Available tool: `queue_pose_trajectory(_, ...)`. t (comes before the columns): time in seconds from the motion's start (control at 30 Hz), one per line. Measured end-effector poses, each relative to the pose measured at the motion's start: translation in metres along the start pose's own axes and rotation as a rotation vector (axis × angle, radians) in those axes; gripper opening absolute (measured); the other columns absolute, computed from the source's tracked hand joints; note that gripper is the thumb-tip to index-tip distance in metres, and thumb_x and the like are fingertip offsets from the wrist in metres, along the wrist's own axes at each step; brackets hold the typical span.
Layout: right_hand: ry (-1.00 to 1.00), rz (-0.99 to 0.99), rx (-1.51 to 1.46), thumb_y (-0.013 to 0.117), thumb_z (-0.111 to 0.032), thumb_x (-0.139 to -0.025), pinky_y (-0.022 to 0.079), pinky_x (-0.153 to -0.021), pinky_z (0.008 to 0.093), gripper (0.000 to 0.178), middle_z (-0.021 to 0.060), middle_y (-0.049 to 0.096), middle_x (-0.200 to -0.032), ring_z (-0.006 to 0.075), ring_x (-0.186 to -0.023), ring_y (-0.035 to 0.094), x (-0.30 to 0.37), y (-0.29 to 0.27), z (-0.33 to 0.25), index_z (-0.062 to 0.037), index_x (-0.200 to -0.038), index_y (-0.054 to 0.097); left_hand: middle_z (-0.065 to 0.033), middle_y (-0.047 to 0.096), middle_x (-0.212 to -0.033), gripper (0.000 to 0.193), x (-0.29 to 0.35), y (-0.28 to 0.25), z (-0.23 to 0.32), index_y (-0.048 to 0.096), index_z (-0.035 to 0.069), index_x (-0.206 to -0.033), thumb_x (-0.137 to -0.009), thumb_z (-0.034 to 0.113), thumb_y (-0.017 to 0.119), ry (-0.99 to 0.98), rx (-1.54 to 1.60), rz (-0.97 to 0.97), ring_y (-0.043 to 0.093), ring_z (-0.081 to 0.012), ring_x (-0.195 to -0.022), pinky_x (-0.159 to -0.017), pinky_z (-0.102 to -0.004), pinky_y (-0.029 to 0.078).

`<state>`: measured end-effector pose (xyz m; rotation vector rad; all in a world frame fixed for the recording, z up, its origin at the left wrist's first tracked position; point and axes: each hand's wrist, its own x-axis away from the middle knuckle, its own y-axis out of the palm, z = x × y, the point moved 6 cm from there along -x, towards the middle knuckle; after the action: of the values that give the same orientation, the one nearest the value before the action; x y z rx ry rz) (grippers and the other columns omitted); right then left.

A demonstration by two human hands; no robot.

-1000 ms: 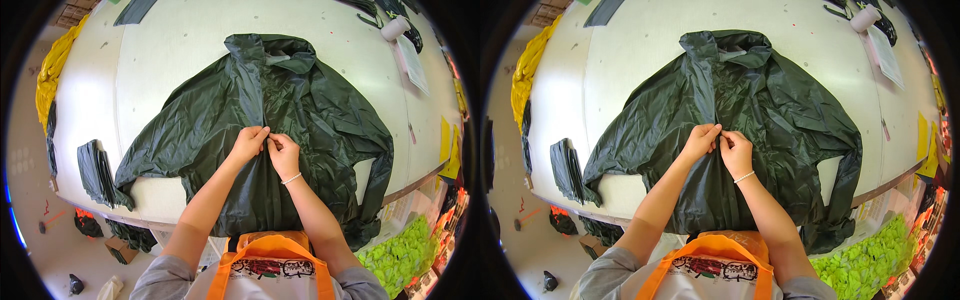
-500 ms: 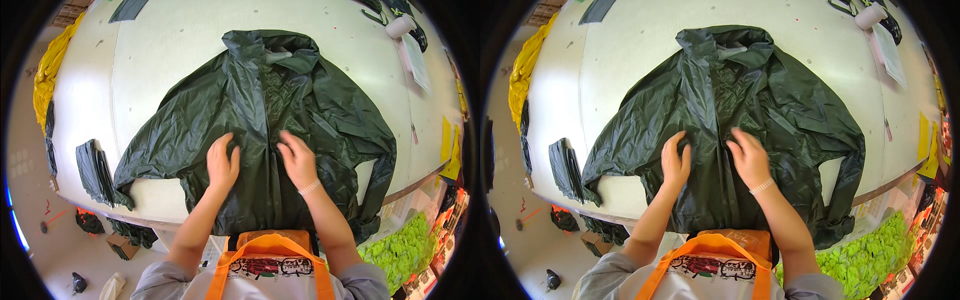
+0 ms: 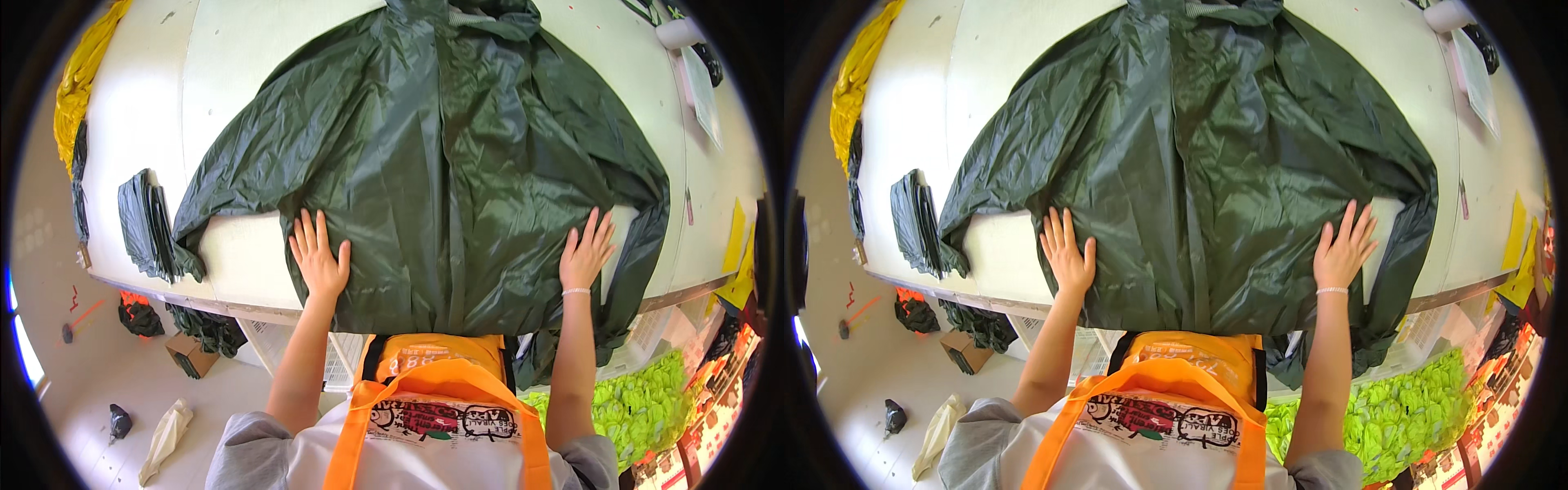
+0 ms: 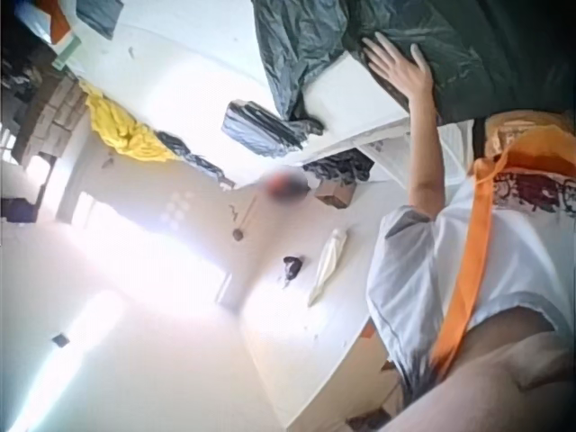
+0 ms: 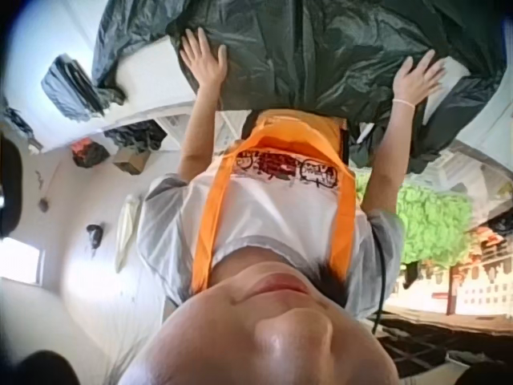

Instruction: The person folds a dark green jacket on a white table. They smooth the jacket, fold the sleeves inward, fold the sides, and then fold the jacket in half. The person uses scissors to trim a small piece of fabric from the jacket before completing the fold.

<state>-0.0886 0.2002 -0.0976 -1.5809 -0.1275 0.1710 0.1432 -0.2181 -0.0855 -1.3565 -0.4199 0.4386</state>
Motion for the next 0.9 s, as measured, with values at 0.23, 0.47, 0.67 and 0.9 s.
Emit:
queue_pose_trajectory(0.23, -0.016, 0.117, 0.071, 0.036, -0.044, -0.095, 0.012, -0.109, 0.0574, 0.056, 0.0118, 0.020, -0.151, 0.0355, -0.139, 0.017, -0.116, 0.009, 0.018, -0.0240, -0.146, 0.023, -0.0151, 0.028, -0.148, 0.065, -0.104, 0.001, 0.043, 0.033, 0.011, -0.141, -0.088, 0.044, 0.051, 0.074, 0.013, 0.172, 0.026, -0.0354, -0.134, -0.109, -0.0495, 0.017)
queue_pose_trajectory(0.47, -0.401, 0.140, -0.704, 0.065, -0.020, -0.079, 0.043, -0.083, 0.0389, 0.019, 0.0132, 0.062, -0.085, 0.0316, -0.088, 0.056, -0.074, -0.062, -0.131, -0.0029, -0.087, 0.065, -0.0154, 0.065, -0.087, 0.039, -0.116, -0.023, 0.161, 0.062, 0.004, -0.091, -0.078, 0.041, 0.065, 0.113, 0.374, 0.033, 0.063, -0.0321, -0.084, -0.074, -0.0411, 0.048)
queue_pose_trajectory(0.67, -0.008, -0.043, -1.168, 0.065, -0.005, -0.078, 0.048, -0.059, 0.0319, 0.010, 0.0146, 0.063, -0.076, 0.0244, -0.062, 0.061, -0.036, -0.005, -0.167, 0.0024, -0.085, 0.066, -0.0135, 0.062, -0.064, 0.035, -0.122, 0.042, 0.188, 0.060, 0.003, -0.071, -0.087, 0.033, 0.055, 0.046, 0.707, -0.389, 0.060, -0.0304, -0.062, -0.059, -0.0386, 0.047)
queue_pose_trajectory(0.9, 0.010, -0.137, -1.299, 0.069, -0.008, -0.077, 0.048, -0.060, 0.0270, 0.017, 0.0094, 0.064, -0.074, 0.0149, -0.062, 0.059, -0.030, -0.004, -0.186, 0.0051, -0.087, 0.065, -0.0020, 0.051, -0.062, 0.024, -0.118, 0.046, 0.191, 0.050, 0.006, -0.075, -0.093, 0.021, 0.046, -0.014, 1.268, -0.597, 0.050, -0.0099, -0.052, -0.048, -0.0223, 0.039)
